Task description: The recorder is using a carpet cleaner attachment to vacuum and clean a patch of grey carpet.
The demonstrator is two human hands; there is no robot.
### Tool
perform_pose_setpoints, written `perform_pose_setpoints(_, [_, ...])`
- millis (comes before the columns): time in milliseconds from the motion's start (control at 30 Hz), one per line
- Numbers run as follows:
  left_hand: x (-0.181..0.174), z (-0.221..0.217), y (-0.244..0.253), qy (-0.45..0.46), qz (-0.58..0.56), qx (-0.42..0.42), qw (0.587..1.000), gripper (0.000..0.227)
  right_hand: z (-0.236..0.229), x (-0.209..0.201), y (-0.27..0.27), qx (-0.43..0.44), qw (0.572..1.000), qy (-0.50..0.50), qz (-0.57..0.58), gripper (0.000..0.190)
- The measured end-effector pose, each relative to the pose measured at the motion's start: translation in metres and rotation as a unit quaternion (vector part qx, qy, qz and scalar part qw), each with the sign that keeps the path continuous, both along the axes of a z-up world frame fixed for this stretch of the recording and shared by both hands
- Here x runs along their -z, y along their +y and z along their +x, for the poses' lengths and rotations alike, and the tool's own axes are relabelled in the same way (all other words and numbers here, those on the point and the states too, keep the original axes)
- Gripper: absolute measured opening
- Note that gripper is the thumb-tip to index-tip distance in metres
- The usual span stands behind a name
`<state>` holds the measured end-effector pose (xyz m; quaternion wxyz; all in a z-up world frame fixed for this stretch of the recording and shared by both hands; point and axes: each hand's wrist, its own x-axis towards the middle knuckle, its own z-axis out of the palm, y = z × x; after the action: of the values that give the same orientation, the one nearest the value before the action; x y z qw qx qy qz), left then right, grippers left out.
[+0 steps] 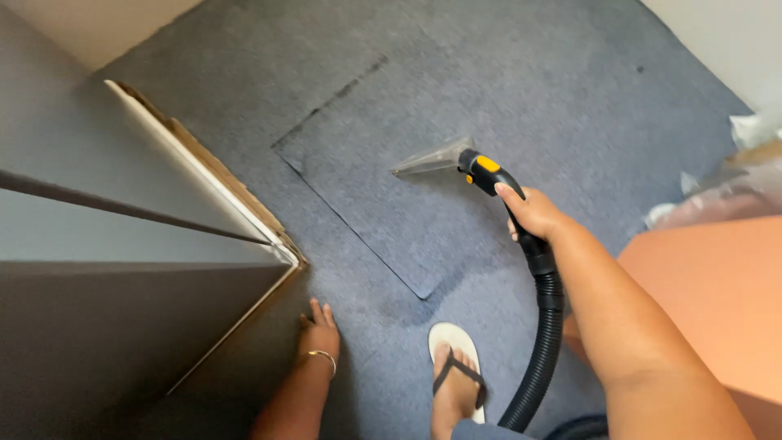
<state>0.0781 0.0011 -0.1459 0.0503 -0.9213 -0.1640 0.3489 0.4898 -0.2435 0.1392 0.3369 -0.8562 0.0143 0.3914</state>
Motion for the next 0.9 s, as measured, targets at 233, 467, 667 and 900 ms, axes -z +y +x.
perform_pose_setpoints(233, [-0.003, -0.003, 0.001, -0.046, -0.014, -0.046, 0.998, 0.063, -0.038, -0.002, -0.063, 0.036, 0.999, 0.004, -0.008, 0.059])
perform_pose_setpoints(467, [0.012, -0.006, 0.002, -0.087, 0.031, -0.036, 0.995, 0.056, -0.066, -0.002, -0.110, 0.063, 0.998, 0.011, -0.015, 0.060])
perform_pose_setpoints(667, [-0.010, -0.001, 0.002, -0.100, 0.009, -0.049, 0.994, 0.057, -0.096, -0.027, -0.127, 0.076, 0.996, 0.022, -0.044, 0.058])
perform_pose_setpoints(900, [-0.006, -0.001, 0.001, -0.062, -0.040, -0.072, 0.995, 0.062, -0.123, -0.023, -0.147, 0.122, 0.992, 0.014, -0.020, 0.062])
